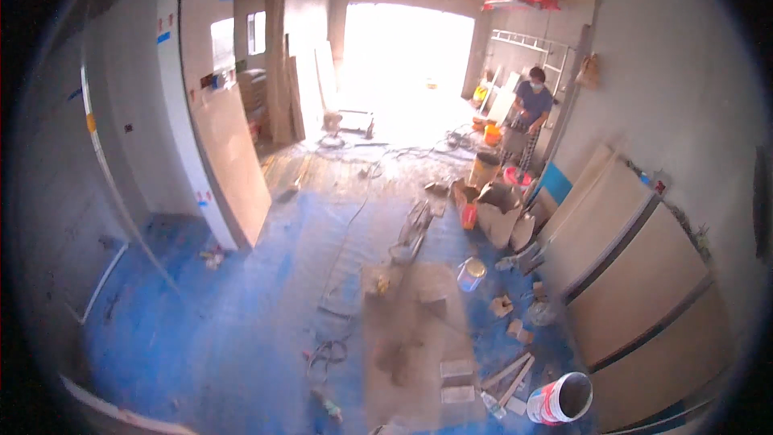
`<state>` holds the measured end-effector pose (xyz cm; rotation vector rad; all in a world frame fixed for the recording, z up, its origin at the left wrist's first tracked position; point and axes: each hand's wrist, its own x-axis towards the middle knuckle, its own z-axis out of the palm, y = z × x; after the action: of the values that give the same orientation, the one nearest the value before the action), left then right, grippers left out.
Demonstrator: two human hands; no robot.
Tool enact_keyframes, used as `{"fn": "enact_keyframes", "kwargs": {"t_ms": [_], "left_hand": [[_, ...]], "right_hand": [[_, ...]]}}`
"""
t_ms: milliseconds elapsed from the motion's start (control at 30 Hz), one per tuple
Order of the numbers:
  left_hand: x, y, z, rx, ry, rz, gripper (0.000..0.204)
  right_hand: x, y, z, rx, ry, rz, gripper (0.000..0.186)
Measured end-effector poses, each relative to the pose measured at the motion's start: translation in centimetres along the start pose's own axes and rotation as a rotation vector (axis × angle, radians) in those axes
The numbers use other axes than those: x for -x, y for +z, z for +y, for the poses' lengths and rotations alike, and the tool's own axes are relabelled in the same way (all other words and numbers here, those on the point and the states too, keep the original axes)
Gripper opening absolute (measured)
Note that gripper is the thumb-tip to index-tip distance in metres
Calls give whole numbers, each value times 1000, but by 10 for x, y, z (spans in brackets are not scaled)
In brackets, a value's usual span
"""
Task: The person applies plaster from a bucket onto a wall surface and corner using a trowel, then smooths the material. They walk to another part of the room and adjust a tool belt around their waist.
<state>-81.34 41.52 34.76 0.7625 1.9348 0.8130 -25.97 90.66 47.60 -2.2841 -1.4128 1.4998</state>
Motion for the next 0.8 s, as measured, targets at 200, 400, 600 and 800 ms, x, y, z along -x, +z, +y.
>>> {"fn": "enact_keyframes", "kwargs": {"t_ms": [200,400,600,800], "left_hand": [[-218,-110,93,467,-329,209,35],[-301,-217,142,-340,37,461,25],[-378,-241,205,1056,-705,649,22],[-561,-308,252,978,-725,549,23]], "right_hand": [[-91,44,-113,-190,100,-55,28],[-227,106,-265,-247,90,-151,36],[-340,123,-498,-172,215,-60,19],[-395,90,-636,-627,270,-85,18]]}}
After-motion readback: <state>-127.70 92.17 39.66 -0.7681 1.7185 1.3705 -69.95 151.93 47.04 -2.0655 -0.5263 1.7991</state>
